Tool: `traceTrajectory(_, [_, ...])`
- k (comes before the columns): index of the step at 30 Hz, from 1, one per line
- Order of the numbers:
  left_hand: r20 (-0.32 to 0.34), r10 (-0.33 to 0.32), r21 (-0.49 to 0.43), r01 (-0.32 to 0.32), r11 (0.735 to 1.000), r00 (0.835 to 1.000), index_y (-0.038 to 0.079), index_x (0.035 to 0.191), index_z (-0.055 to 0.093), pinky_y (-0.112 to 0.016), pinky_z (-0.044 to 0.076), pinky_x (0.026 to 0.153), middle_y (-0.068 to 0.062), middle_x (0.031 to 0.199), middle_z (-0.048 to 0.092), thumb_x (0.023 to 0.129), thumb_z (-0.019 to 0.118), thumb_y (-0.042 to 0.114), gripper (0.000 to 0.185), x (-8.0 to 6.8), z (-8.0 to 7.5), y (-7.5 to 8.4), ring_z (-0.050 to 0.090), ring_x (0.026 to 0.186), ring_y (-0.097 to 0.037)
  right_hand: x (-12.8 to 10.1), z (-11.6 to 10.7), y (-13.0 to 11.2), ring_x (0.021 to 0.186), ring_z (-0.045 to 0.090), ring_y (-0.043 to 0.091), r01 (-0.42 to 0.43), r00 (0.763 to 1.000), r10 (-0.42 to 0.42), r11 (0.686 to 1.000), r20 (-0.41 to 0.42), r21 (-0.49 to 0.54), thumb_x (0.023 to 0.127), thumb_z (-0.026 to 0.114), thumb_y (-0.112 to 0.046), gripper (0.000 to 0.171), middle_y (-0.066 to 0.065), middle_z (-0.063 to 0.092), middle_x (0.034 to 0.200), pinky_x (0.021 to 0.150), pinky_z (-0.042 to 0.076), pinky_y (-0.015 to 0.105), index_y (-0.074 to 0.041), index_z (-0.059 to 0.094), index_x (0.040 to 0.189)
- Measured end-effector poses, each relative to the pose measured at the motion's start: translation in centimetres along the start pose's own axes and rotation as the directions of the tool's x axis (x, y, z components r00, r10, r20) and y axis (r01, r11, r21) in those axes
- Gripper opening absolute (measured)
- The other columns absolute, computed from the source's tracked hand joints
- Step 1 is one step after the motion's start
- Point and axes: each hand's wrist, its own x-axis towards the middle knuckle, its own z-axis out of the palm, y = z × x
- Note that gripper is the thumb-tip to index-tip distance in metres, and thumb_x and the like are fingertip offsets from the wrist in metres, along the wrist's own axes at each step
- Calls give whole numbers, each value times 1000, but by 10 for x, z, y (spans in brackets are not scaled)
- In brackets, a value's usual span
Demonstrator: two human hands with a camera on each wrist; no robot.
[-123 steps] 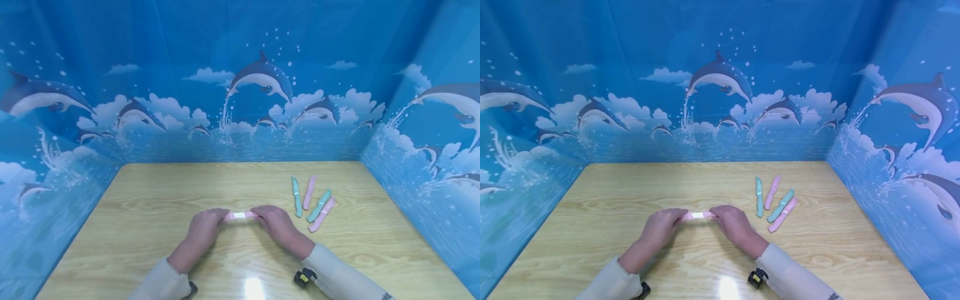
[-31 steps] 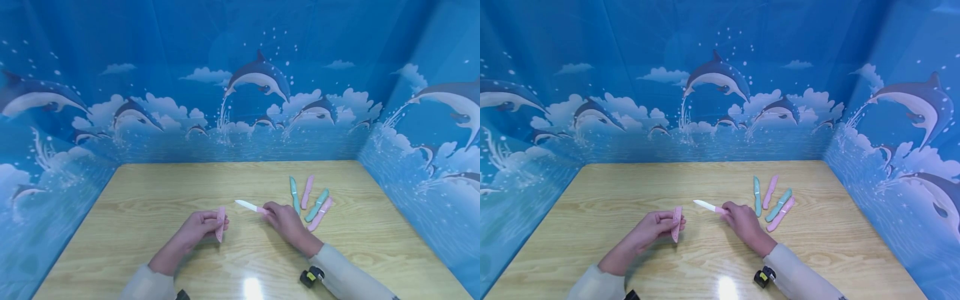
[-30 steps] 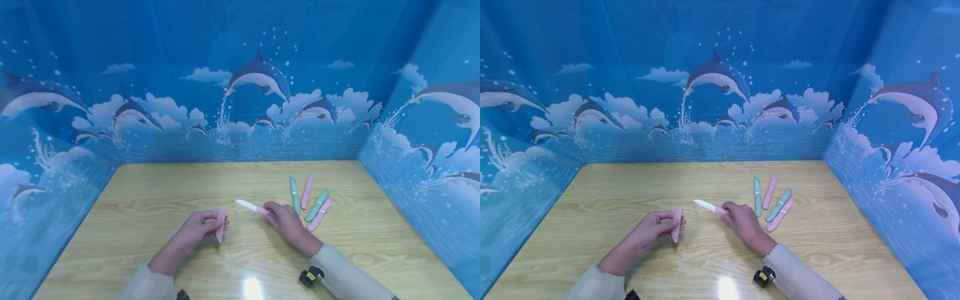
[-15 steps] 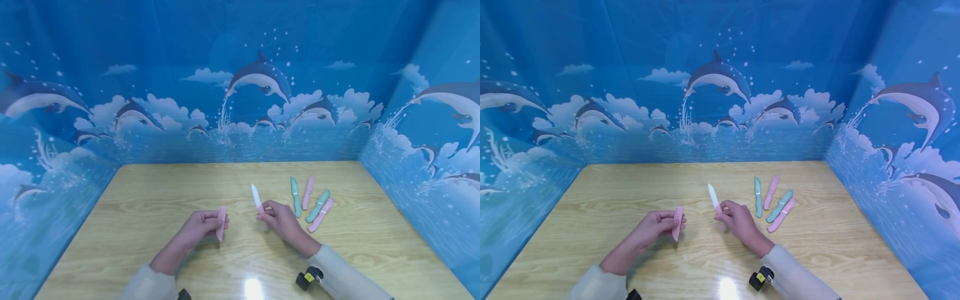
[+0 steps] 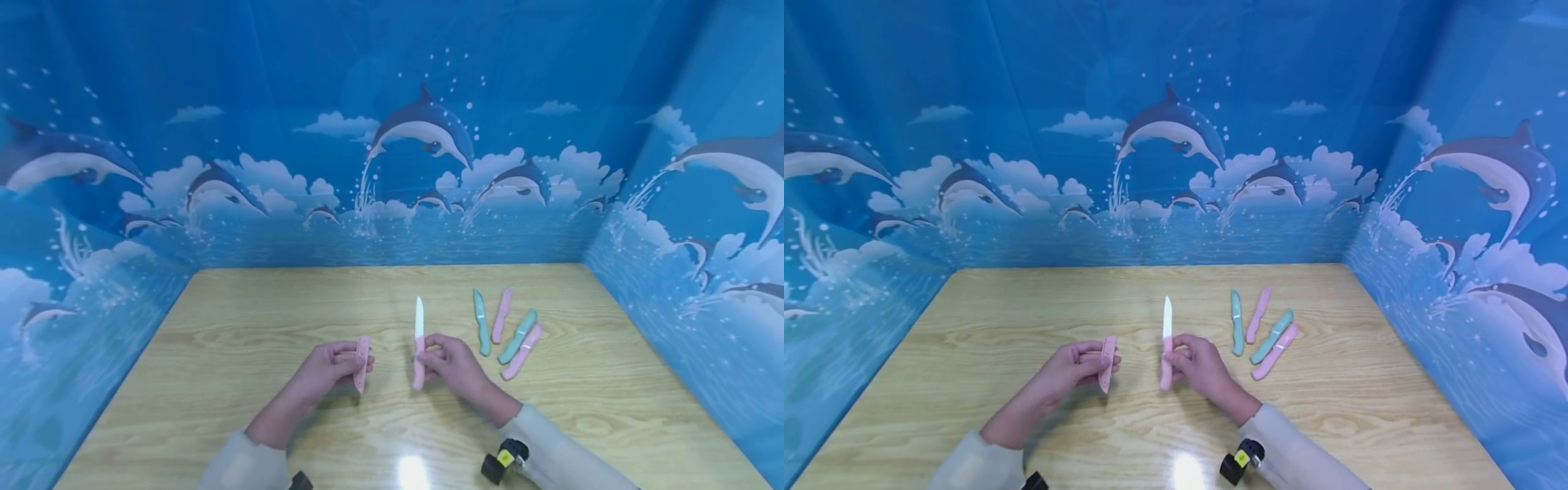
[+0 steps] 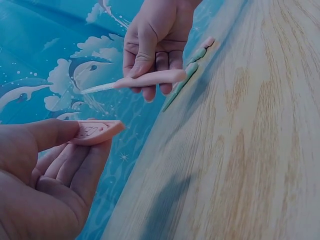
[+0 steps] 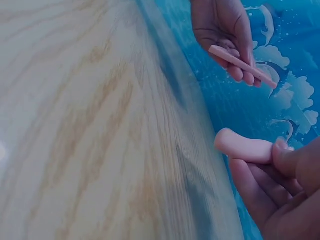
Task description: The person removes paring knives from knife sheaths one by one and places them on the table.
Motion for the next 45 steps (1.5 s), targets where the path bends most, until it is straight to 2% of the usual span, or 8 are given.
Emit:
traceTrajectory(7, [28, 16, -11, -15, 1000, 999, -12, 130, 46, -34, 54, 91, -28, 116, 63, 93, 63, 6, 45, 2, 0, -1, 67, 104, -30, -4, -2, -1, 75, 71, 26, -58, 998, 57, 997, 20, 59, 94, 59, -3, 27, 21, 71, 89, 72, 61, 38, 12, 55, 116])
traceTrajectory(14, [24, 18, 6, -18, 1000, 1000, -16, 129, 46, -33, 55, 89, -27, 115, 64, 92, 65, 7, 47, 4, -1, -3, 67, 104, -30, -3, 0, -1, 75, 71, 27, -38, 999, 36, 996, 30, 76, 94, 61, -5, 28, 23, 71, 91, 71, 61, 36, 13, 56, 115])
traceTrajectory(20, [-85, 3, 70, 3, 998, 996, -9, 121, 56, -33, 57, 86, -25, 116, 64, 92, 65, 6, 35, 5, -4, 1, 68, 99, -28, 2, 5, -7, 78, 71, 24, -3, 1000, 2, 999, 20, 42, 94, 63, -7, 28, 19, 72, 92, 71, 61, 34, 11, 59, 114])
traceTrajectory(24, [-211, 13, 170, 24, 985, 978, -5, 117, 62, -30, 58, 79, -13, 108, 63, 91, 66, 4, 28, 7, -7, 1, 66, 90, -18, 10, 11, -11, 82, 70, 23, 55, 998, -55, 998, -9, 29, 91, 66, -6, 25, 19, 71, 96, 74, 61, 34, 11, 63, 110])
traceTrajectory(27, [-266, 27, 207, 30, 978, 964, -6, 117, 61, -29, 57, 79, -13, 104, 64, 90, 66, 2, 29, 8, -12, -1, 64, 89, -17, 17, 17, -14, 84, 70, 23, 90, 995, -89, 995, -39, 31, 90, 67, -4, 22, 20, 70, 97, 75, 61, 35, 9, 66, 108])
traceTrajectory(33, [-291, 46, 247, 28, 969, 956, -6, 119, 61, -31, 58, 83, -18, 109, 68, 90, 68, 6, 33, 14, -25, -1, 67, 94, -22, 30, 34, -25, 81, 69, 22, 86, 996, -85, 996, -40, 36, 89, 68, -4, 19, 19, 71, 94, 75, 61, 36, 7, 68, 104])
traceTrajectory(35, [-295, 51, 276, 34, 961, 954, -7, 119, 61, -29, 58, 81, -19, 109, 68, 89, 69, 8, 34, 16, -31, -1, 67, 93, -22, 39, 40, -21, 77, 68, 17, 72, 996, -71, 997, -46, 28, 88, 70, -7, 19, 15, 71, 91, 71, 61, 32, 6, 69, 102])
traceTrajectory(45, [-384, 7, 369, 146, 918, 923, -11, 115, 60, -23, 58, 68, -23, 102, 68, 91, 68, 8, 32, 22, -67, -6, 66, 77, -12, 76, 70, -19, 65, 64, 12, 7, 999, -8, 999, -52, -31, 87, 71, -4, 15, 11, 70, 81, 64, 60, 30, 5, 70, 98])
